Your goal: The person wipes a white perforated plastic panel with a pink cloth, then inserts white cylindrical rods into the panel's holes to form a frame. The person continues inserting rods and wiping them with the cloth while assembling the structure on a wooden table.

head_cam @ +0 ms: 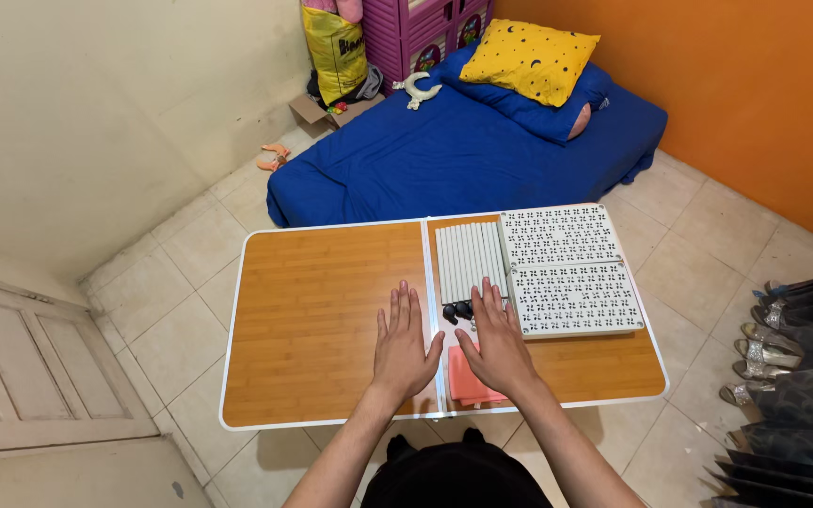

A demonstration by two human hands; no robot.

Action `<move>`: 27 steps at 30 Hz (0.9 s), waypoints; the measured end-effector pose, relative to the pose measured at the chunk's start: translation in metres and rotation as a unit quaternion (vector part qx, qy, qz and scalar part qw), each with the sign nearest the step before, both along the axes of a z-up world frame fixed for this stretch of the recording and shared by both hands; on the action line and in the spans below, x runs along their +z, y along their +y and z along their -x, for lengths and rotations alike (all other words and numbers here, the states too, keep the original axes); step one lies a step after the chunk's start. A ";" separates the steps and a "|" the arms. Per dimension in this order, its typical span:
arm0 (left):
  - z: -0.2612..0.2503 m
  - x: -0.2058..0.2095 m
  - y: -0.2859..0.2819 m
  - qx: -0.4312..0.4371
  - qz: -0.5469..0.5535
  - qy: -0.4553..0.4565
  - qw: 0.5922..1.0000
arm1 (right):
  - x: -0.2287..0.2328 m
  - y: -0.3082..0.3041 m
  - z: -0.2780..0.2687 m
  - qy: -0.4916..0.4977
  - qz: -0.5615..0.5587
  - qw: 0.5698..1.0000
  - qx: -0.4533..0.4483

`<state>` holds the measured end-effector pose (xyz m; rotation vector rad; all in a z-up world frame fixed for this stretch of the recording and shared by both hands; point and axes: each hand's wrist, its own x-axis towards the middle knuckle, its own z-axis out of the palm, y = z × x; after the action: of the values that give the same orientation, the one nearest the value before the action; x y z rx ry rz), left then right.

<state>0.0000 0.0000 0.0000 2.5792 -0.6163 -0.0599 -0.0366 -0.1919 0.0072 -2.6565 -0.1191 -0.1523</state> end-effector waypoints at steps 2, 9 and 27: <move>0.002 0.003 0.002 0.001 0.001 0.006 1.000 | 0.000 0.001 0.002 0.008 0.003 1.000 -0.005; 0.004 0.010 0.006 -0.002 0.008 0.012 1.000 | 0.001 0.006 0.006 0.026 0.010 1.000 -0.014; 0.005 0.009 0.014 -0.015 0.016 0.000 1.000 | 0.002 0.016 0.009 0.019 0.004 1.000 -0.024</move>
<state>-0.0046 0.0136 0.0085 2.5400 -0.6504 -0.0606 -0.0451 -0.1758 0.0095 -2.6705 -0.0435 -0.1164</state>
